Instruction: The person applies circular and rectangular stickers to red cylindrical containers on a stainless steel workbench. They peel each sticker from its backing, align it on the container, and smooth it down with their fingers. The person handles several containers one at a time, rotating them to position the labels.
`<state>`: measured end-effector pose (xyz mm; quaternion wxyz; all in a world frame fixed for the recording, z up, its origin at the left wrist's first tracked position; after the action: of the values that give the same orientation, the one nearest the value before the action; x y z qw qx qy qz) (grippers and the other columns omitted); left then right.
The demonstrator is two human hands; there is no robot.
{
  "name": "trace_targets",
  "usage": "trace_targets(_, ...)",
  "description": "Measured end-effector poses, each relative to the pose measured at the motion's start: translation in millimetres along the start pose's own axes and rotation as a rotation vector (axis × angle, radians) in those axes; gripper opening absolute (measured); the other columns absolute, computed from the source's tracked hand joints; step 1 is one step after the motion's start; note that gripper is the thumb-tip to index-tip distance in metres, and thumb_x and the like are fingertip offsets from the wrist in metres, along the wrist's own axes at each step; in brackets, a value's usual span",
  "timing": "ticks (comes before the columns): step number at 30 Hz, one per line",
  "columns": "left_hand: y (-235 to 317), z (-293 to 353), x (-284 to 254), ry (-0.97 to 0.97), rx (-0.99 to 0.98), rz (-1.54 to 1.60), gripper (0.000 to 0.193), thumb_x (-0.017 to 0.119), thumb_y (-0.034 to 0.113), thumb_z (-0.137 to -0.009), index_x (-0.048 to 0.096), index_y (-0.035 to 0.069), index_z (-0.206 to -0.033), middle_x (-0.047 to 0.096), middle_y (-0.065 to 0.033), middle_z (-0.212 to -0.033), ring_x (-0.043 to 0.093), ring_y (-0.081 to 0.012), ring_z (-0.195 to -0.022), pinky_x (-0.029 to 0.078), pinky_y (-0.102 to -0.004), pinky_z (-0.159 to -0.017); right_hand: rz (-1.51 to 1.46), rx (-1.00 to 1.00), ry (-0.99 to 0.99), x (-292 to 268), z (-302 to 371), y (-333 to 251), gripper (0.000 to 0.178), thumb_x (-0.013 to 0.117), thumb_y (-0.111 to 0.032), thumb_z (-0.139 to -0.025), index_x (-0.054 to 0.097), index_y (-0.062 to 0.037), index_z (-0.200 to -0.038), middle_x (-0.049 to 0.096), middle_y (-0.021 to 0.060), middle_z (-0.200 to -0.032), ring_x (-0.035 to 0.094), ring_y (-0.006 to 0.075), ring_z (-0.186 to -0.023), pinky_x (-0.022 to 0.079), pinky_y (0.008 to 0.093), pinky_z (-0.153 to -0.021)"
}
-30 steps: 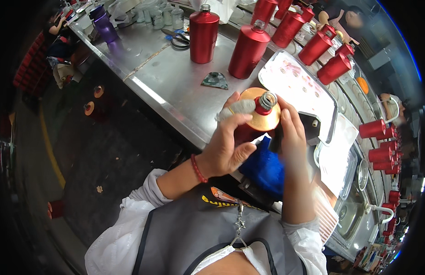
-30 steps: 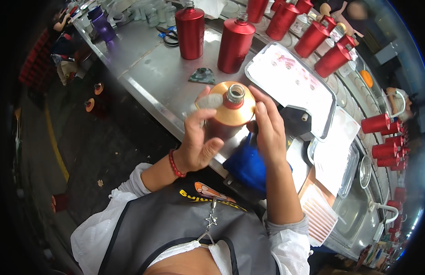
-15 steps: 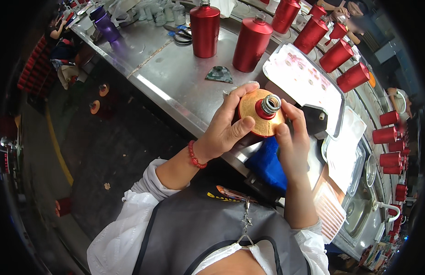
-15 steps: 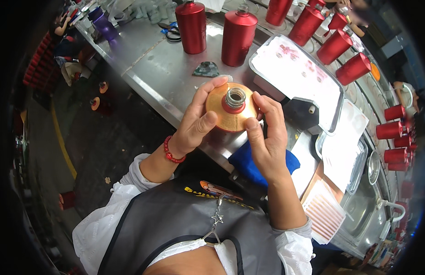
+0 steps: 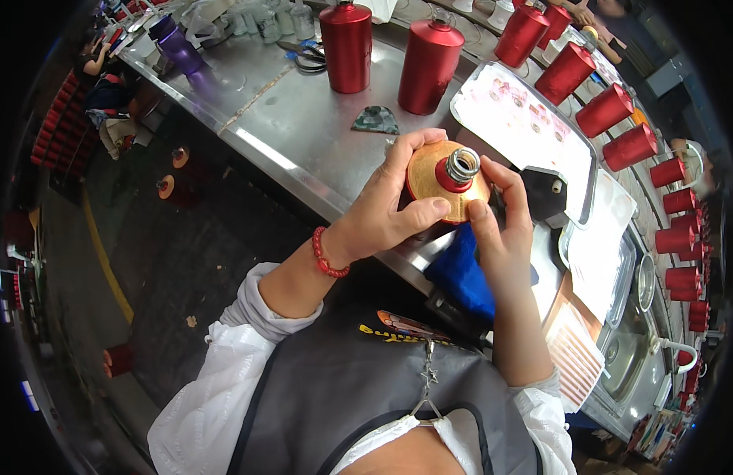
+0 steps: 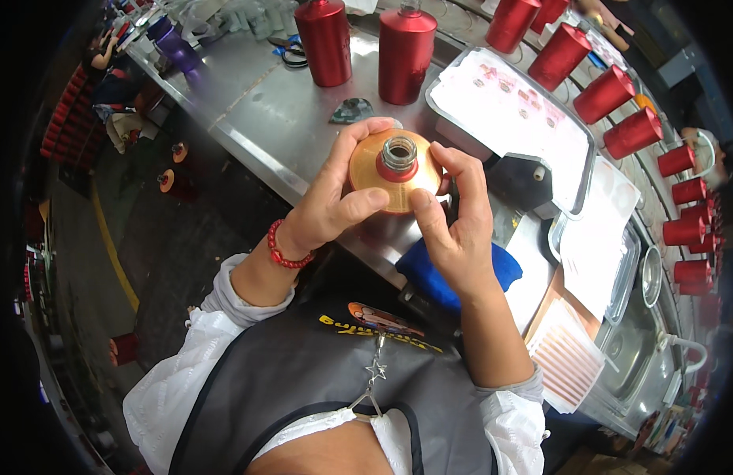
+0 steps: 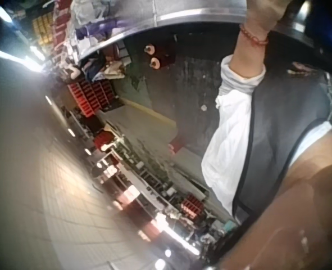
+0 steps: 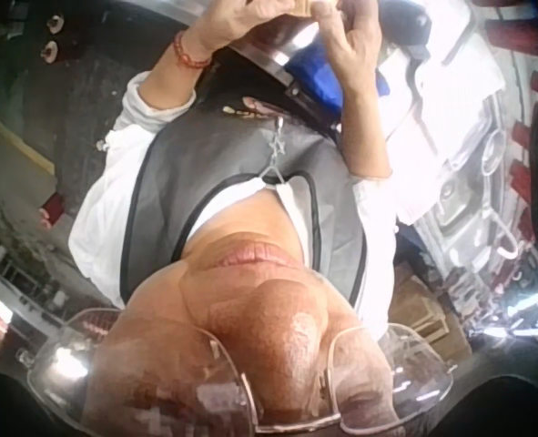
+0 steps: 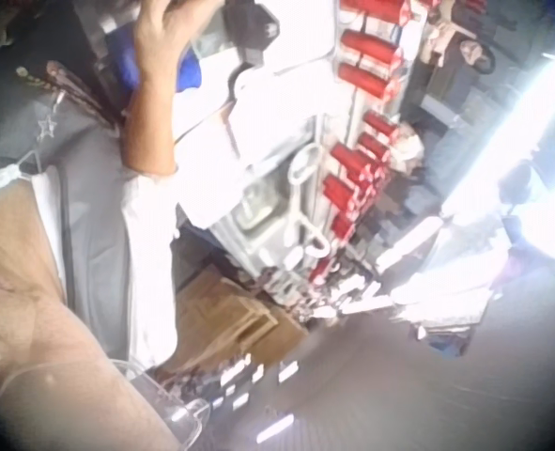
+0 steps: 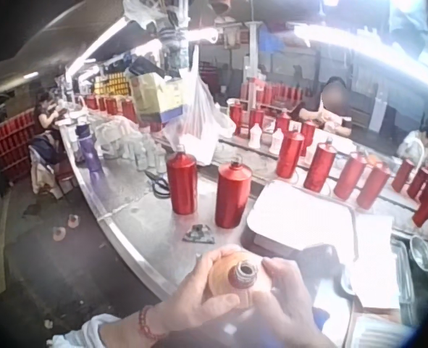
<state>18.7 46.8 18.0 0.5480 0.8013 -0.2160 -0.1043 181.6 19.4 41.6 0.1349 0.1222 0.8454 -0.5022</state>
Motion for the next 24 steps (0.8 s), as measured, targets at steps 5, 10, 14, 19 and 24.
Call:
trace_targets(5, 1.2, -4.5, 2.9, -0.003, -0.074, 0.121, 0.072, 0.066, 0.024, -0.093, 0.026, 0.001, -0.149, 0.044, -0.0133, -0.140, 0.045, -0.0196, -0.131, 0.036, -0.0350, -0.111, -0.103, 0.067, 0.024, 1.4, 1.1, 6.7, 0.045, 0.067, -0.017, -0.092, 0.052, 0.0011, -0.130, 0.053, 0.0082, -0.112, 0.049, 0.0163, -0.097, 0.042, 0.0293, -0.091)
trace_targets(10, -0.5, -3.1, 1.3, -0.019, -0.063, 0.025, 0.072, 0.066, 0.026, -0.093, 0.026, 0.002, -0.148, 0.046, -0.0127, -0.138, 0.046, -0.0189, -0.129, 0.036, -0.0342, -0.110, -0.039, 0.024, -0.002, 1.1, 0.2, 4.3, 0.045, 0.067, -0.017, -0.091, 0.052, 0.0001, -0.130, 0.053, 0.0079, -0.112, 0.049, 0.0162, -0.097, 0.042, 0.0292, -0.091)
trace_targets(14, 1.2, -4.0, 0.3, -0.034, -0.073, 0.039, 0.072, 0.066, 0.027, -0.094, 0.026, 0.002, -0.149, 0.046, -0.0128, -0.138, 0.046, -0.0186, -0.130, 0.036, -0.0338, -0.111, -0.028, 0.015, -0.019, 0.6, -0.9, 1.3, 0.043, 0.066, -0.018, -0.093, 0.052, -0.0004, -0.130, 0.053, 0.0077, -0.113, 0.050, 0.0159, -0.099, 0.042, 0.0293, -0.093)
trace_targets(19, 7.1, -7.0, 1.3, -0.042, -0.155, 0.185, 0.070, 0.064, 0.026, -0.095, 0.027, 0.002, -0.148, 0.046, -0.0126, -0.139, 0.045, -0.0182, -0.130, 0.036, -0.0332, -0.111, -0.252, 0.278, 0.000, 1.5, 3.2, 17.3, 0.038, 0.063, -0.020, -0.098, 0.053, -0.0010, -0.129, 0.055, 0.0066, -0.114, 0.050, 0.0144, -0.101, 0.041, 0.0291, -0.095)
trace_targets(24, 7.0, -8.8, -1.9, -0.085, -0.141, 0.084, 0.068, 0.065, 0.024, -0.094, 0.028, 0.002, -0.148, 0.046, -0.0123, -0.139, 0.046, -0.0180, -0.130, 0.036, -0.0330, -0.110, -0.158, 0.132, 0.001, 3.4, -1.8, 8.5, 0.037, 0.063, -0.021, -0.097, 0.053, -0.0010, -0.127, 0.055, 0.0058, -0.111, 0.049, 0.0134, -0.098, 0.042, 0.0283, -0.093)
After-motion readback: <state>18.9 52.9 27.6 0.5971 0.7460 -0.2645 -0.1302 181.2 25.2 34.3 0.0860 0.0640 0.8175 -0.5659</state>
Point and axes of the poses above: each hand's wrist, its own z-axis away from the middle knuckle, its own x-axis out of the palm, y = z × x, the point moved 6 cm from there along -z, towards the middle knuckle
